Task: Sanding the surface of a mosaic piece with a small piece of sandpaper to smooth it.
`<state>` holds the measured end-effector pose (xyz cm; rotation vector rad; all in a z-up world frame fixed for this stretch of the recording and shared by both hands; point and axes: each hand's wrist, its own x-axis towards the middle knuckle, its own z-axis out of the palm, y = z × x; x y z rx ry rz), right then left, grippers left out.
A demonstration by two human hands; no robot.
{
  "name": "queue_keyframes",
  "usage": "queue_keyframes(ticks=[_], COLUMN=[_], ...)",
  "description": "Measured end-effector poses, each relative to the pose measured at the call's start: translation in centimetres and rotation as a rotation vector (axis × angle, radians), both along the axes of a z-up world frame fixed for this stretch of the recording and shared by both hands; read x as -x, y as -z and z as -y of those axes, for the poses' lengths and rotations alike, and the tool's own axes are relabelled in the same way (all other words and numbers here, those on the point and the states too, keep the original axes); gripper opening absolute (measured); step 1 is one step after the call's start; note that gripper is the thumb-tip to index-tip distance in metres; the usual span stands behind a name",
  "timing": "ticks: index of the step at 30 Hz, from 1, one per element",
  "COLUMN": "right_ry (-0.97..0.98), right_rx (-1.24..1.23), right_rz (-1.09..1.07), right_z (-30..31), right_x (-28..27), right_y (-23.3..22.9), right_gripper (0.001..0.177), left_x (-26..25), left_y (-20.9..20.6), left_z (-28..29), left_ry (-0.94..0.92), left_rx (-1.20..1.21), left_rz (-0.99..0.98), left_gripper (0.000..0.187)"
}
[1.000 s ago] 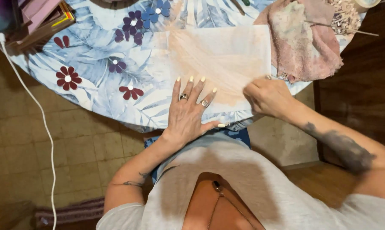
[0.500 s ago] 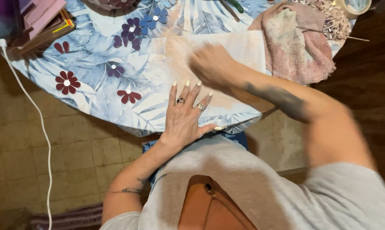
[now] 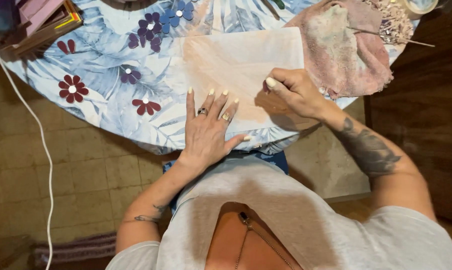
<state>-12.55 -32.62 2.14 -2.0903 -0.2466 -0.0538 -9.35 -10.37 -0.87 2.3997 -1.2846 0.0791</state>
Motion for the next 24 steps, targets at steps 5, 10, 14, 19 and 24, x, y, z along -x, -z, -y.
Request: queue_keyframes(ticks=[5,10,14,19,24], right_ry=[0.028,0.029,0.016,0.014,0.022], right_rx=[-0.196,-0.327,-0.281,-0.283,-0.173], right_rz=[-0.109,-0.153,-0.137,-0.121,-0.024], right_z=[-1.1,-2.2,-2.4,-2.7,-2.6], right_x=[0.1,0.1,0.1,0.2,0.2], right_y=[1.1,0.1,0.0,0.5,1.4], right_gripper=[0.023,0.021,0.018,0.018,0.016], left_x=[-0.8,-1.2,-1.3,-1.3,-1.1], left_y=[-1.1,-0.6,-1.6,-1.1,-1.0], left_z=[1.0,2.3,2.8,2.9,3.2], left_ry=[0.0,0.015,0.047,0.064,-0.007], left_rx=[0.264,0.474,0.532,0.583,0.593], left_rz=[-0.125,-0.286,-0.346,-0.228,-0.038], left_gripper=[0.038,0.038,0.021,0.014,0.013])
